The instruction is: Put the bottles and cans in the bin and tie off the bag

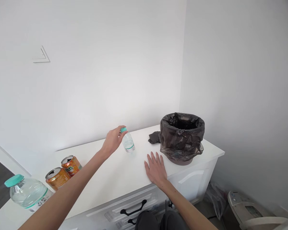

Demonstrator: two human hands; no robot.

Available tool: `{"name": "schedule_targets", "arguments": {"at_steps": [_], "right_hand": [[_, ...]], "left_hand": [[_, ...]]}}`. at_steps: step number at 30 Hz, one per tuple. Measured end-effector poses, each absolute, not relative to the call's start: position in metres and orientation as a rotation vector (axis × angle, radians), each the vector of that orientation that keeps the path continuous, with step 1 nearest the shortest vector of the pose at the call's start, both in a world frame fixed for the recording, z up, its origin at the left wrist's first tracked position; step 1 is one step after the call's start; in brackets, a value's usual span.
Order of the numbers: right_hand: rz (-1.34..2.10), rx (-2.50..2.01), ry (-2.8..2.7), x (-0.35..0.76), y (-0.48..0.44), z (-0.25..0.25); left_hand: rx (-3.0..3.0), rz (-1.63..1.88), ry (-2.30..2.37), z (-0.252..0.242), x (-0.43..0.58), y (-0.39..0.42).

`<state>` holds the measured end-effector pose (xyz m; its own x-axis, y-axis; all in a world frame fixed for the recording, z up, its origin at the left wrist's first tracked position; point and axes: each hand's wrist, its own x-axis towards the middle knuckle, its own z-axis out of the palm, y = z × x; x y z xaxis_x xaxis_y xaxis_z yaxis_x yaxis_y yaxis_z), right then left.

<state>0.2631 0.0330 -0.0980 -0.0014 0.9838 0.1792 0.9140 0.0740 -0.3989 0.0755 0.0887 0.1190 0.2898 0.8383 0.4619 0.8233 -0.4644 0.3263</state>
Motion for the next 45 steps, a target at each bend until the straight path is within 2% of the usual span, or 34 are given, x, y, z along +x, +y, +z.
{"name": "schedule_targets", "arguments": {"at_steps": [15, 25, 28, 31, 34, 38, 41, 45], "right_hand": [[0.225, -1.902, -1.958, 0.261, 0.033, -0.100], [0.260, -1.904, -1.979, 0.259, 0.025, -0.097], [0.461, -1.842, -2.033, 0.269, 0.016, -0.076], [0.618, -1.485, -2.147, 0.291, -0.003, -0.037], [0.577, -1.168, -2.157, 0.315, -0.031, 0.010], [0.630, -1.133, -2.131, 0.346, -0.068, 0.052], [0.452, -1.122, -2.144, 0.371, -0.083, 0.065], [-0.097, -1.114, -1.977, 0.406, -0.088, 0.083]], "left_hand": [[2.427, 0.882, 1.596, 0.099, 0.092, 0.090], [2.438, 0.868, 1.680, 0.107, 0.036, 0.049], [2.419, 0.854, 1.754, 0.115, 0.007, 0.034], [2.390, 0.834, 1.847, 0.118, -0.022, 0.022], [2.352, 0.814, 1.942, 0.119, -0.049, 0.012], [2.306, 0.799, 2.036, 0.121, -0.079, 0.002], [2.297, 0.771, 2.079, 0.123, -0.096, -0.004], [2.295, 0.726, 2.130, 0.124, -0.111, -0.006]]}}
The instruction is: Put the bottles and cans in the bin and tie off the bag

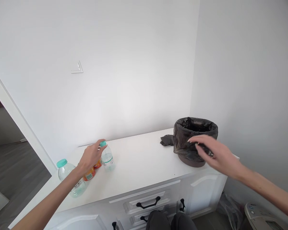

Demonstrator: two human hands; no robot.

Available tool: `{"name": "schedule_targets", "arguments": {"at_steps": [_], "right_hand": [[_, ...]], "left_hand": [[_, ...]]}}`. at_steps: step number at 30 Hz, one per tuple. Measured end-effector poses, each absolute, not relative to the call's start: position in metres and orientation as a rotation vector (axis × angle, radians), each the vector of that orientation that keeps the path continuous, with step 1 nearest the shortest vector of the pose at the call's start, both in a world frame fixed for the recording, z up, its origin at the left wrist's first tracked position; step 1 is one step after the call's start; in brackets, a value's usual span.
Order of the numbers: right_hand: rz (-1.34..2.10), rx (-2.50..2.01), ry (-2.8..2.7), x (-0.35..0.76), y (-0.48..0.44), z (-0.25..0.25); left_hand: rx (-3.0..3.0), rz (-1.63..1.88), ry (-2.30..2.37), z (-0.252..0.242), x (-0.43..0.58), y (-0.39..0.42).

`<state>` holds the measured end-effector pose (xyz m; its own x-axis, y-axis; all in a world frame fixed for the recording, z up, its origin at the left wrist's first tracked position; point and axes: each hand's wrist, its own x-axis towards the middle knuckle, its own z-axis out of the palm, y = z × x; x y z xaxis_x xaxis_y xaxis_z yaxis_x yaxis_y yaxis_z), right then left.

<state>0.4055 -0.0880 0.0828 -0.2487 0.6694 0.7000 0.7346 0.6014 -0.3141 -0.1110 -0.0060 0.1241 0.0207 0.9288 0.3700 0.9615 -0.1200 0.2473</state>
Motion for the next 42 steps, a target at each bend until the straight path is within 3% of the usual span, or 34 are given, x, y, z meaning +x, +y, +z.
{"name": "schedule_targets", "arguments": {"at_steps": [3, 8, 17, 28, 36, 42], "right_hand": [[-0.406, -1.207, -1.839, 0.429, -0.081, 0.097], [-0.543, -1.375, -1.859, 0.460, -0.054, 0.093], [-0.277, -1.415, -1.920, 0.474, -0.016, 0.062], [0.106, -1.187, -2.018, 0.383, -0.022, 0.085], [0.187, -0.855, -2.159, 0.286, 0.002, 0.103], [-0.026, -0.780, -2.056, 0.263, -0.025, 0.083]], "left_hand": [[-2.164, -0.677, -2.050, 0.123, -0.118, -0.004], [-2.146, -0.644, -2.042, 0.123, -0.122, 0.001], [-2.048, -0.533, -2.102, 0.126, -0.131, 0.004], [-2.008, -0.494, -2.135, 0.123, -0.132, 0.004], [-1.981, -0.441, -2.114, 0.125, -0.132, 0.000], [-1.959, -0.369, -2.056, 0.126, -0.111, -0.019]]}}
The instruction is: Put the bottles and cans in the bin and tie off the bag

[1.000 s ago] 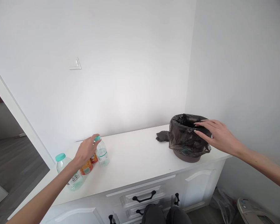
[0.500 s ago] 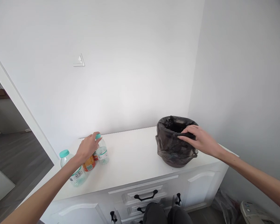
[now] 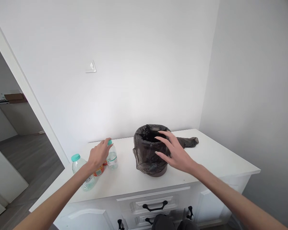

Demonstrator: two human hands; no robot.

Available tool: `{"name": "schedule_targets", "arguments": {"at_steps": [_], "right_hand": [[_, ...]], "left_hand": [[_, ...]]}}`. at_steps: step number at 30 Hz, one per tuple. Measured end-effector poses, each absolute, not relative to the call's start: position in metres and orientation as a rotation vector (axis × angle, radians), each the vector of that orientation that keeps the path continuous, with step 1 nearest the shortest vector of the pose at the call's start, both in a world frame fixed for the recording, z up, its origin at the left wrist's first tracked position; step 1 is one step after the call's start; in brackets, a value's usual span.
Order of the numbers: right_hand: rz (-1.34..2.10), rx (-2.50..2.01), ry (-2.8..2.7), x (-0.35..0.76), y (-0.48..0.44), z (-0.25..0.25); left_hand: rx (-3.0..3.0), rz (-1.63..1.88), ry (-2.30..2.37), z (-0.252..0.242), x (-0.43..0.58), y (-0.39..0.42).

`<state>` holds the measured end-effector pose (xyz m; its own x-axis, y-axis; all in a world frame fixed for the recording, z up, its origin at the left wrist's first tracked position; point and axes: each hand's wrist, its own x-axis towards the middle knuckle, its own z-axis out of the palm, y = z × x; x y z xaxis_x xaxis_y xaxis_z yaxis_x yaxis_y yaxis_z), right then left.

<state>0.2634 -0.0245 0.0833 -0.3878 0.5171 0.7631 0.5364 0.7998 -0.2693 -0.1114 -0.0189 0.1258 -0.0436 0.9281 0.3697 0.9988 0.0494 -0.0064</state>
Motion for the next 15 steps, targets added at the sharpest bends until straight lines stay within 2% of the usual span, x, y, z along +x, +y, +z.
{"name": "schedule_targets", "arguments": {"at_steps": [5, 11, 15], "right_hand": [[0.163, -1.111, -1.583, 0.293, -0.027, 0.012], [0.369, -1.544, -1.474, 0.348, 0.022, -0.098], [0.303, -1.713, -1.524, 0.359, 0.044, -0.127]], "left_hand": [[-1.922, -0.467, -1.869, 0.156, -0.084, -0.037], [-1.763, -1.066, -1.492, 0.248, -0.030, -0.053], [-1.927, -1.303, -1.388, 0.275, 0.020, -0.049]]}}
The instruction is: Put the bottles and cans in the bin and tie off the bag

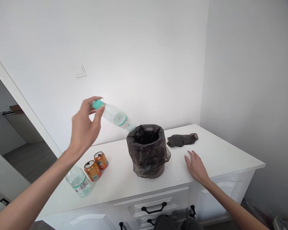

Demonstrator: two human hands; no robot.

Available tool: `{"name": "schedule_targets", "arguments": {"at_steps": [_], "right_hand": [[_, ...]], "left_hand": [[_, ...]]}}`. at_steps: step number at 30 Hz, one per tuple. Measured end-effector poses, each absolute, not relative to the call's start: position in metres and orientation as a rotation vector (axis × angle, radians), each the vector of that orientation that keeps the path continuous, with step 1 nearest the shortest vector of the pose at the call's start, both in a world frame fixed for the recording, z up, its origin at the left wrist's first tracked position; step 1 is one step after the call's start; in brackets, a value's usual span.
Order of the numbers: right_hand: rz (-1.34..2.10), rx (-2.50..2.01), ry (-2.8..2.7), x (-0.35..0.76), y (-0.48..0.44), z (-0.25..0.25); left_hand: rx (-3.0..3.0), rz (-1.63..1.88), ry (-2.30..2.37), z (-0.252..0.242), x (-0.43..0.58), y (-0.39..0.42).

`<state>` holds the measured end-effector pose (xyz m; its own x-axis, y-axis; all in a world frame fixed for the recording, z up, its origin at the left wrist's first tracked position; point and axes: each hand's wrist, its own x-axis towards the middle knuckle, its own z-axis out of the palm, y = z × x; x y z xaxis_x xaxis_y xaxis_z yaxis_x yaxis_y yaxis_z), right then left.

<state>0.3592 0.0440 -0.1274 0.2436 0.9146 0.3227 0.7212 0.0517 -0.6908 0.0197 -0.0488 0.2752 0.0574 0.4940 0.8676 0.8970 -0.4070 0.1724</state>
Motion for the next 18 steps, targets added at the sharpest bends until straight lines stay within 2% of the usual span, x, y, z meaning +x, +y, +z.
{"name": "schedule_targets", "arguments": {"at_steps": [3, 9, 13, 18], "right_hand": [[0.232, -1.764, -1.599, 0.357, 0.050, -0.127], [0.132, -1.794, -1.706, 0.355, 0.051, -0.122], [0.128, -1.810, -1.704, 0.356, 0.052, -0.121], [0.113, -1.810, -1.718, 0.356, 0.052, -0.122]], "left_hand": [[-2.148, -1.231, -1.422, 0.261, 0.051, -0.025], [-2.543, -0.845, -1.653, 0.199, 0.096, 0.030], [-2.734, -0.667, -1.672, 0.179, 0.111, 0.041], [-2.668, -0.871, -1.687, 0.194, 0.099, 0.023]]}}
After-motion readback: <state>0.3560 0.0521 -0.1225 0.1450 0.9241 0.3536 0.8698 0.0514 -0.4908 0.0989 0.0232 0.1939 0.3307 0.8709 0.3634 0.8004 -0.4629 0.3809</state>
